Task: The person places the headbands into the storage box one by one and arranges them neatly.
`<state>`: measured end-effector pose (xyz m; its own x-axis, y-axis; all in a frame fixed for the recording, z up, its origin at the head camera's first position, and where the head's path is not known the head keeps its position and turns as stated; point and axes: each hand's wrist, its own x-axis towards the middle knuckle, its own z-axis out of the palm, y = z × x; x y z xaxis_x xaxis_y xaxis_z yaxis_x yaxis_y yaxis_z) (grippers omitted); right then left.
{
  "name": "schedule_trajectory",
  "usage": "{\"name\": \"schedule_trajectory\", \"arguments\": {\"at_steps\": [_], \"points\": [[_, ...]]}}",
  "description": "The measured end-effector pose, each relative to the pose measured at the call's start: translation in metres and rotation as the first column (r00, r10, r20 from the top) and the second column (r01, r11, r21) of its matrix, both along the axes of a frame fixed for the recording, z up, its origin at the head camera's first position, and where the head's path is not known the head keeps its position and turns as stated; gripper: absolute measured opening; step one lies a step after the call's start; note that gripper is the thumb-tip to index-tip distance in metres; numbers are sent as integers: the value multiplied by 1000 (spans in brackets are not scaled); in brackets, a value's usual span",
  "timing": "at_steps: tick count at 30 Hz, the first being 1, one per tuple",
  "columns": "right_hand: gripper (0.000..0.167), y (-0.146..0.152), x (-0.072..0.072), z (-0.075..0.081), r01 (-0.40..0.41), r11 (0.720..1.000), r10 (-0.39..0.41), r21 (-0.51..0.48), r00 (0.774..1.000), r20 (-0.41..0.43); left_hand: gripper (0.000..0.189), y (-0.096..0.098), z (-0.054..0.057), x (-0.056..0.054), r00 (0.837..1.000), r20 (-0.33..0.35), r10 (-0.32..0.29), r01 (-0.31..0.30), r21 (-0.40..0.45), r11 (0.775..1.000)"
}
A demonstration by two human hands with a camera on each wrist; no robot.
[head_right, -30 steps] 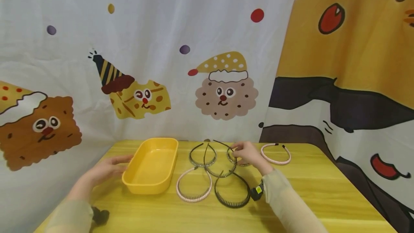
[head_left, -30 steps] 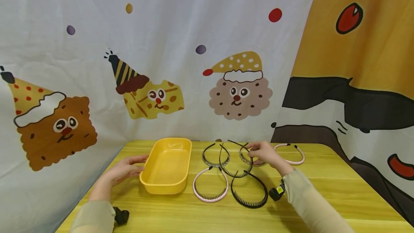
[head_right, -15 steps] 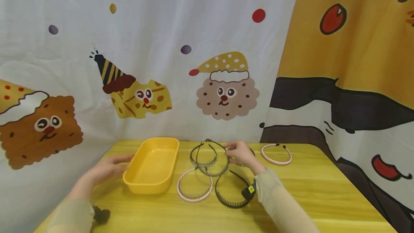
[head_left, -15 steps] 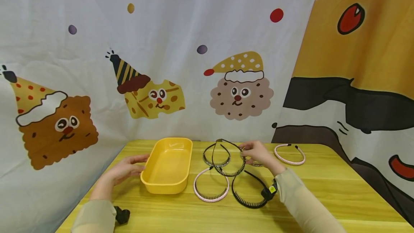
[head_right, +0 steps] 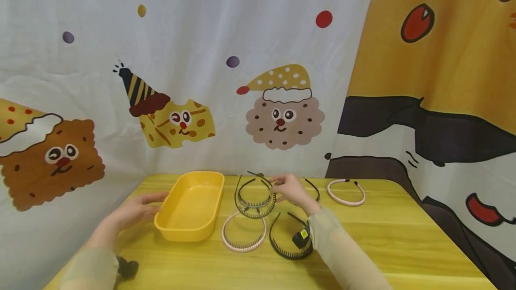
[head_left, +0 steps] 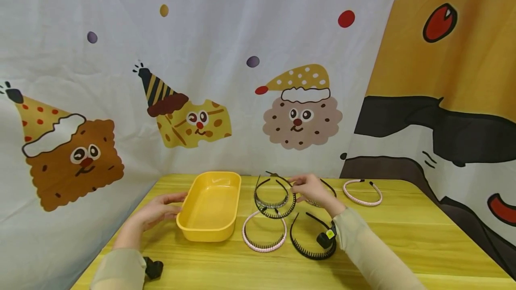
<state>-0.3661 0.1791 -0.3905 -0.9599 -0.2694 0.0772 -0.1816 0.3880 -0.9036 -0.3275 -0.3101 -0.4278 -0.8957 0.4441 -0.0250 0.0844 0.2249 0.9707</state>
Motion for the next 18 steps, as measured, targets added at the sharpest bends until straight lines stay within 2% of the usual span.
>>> {"name": "schedule_trajectory", "arguments": {"at_steps": [9, 18], "points": [[38, -18, -3, 6, -50, 998, 50, -45, 999, 6, 64, -2, -1, 1, 1000, -2, 1, -1, 6, 1000], [38, -33, -9, 7, -76, 987, 82, -144, 996, 35, 63, 1, 1, 2, 1000, 7, -7, 7, 30, 1000]]}}
